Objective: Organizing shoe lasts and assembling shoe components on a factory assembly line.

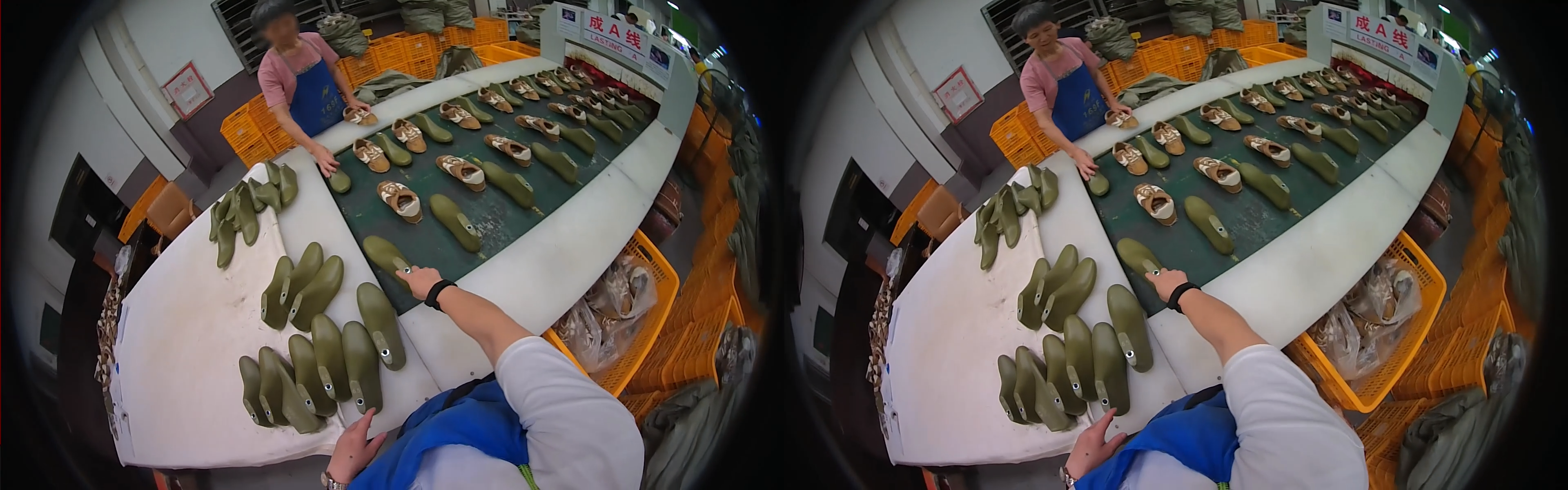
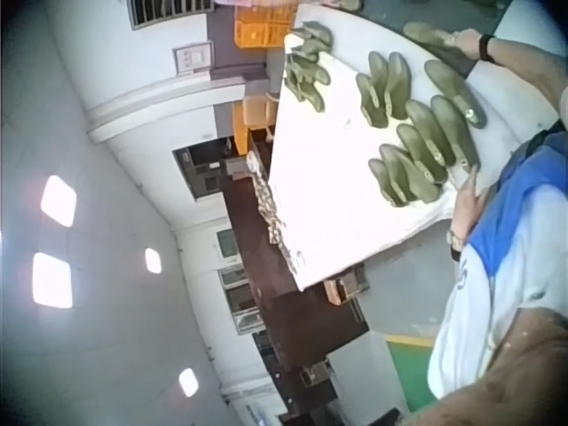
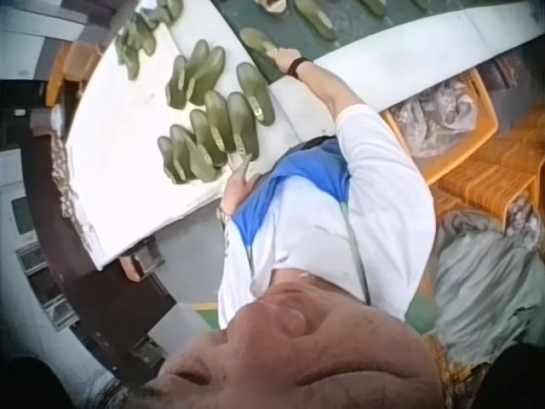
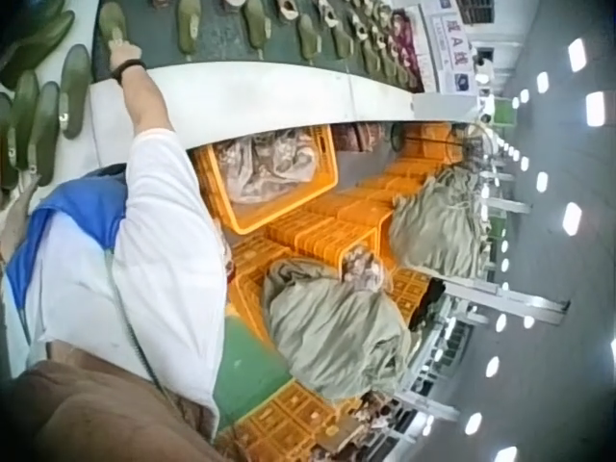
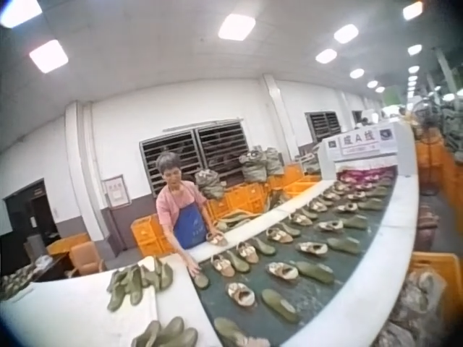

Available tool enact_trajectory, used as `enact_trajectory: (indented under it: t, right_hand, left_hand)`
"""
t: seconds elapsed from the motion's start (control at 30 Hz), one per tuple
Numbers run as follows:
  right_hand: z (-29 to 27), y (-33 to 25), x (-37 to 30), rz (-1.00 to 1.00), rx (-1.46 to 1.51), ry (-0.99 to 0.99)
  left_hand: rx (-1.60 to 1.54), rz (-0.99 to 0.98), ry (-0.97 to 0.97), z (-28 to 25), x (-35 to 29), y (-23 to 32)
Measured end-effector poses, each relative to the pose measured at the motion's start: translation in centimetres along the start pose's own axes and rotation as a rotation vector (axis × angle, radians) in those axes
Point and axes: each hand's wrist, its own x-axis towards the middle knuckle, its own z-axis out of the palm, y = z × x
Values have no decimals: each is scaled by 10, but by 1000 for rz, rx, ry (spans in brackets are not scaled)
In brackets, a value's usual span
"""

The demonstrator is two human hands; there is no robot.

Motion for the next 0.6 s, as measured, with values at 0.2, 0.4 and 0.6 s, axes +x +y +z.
enact_trajectory:
  t: [0.2,0.4,0.6]
  right_hand:
    - [-52,72,-105,-133,563,-36]
    - [-34,273,-308,490,1132,679]
    - [99,332,-529,1038,264,-19]
  left_hand:
    - [117,359,-90,9,74,64]
    - [181,619,-339,56,146,169]
    - [278,749,-553,111,183,282]
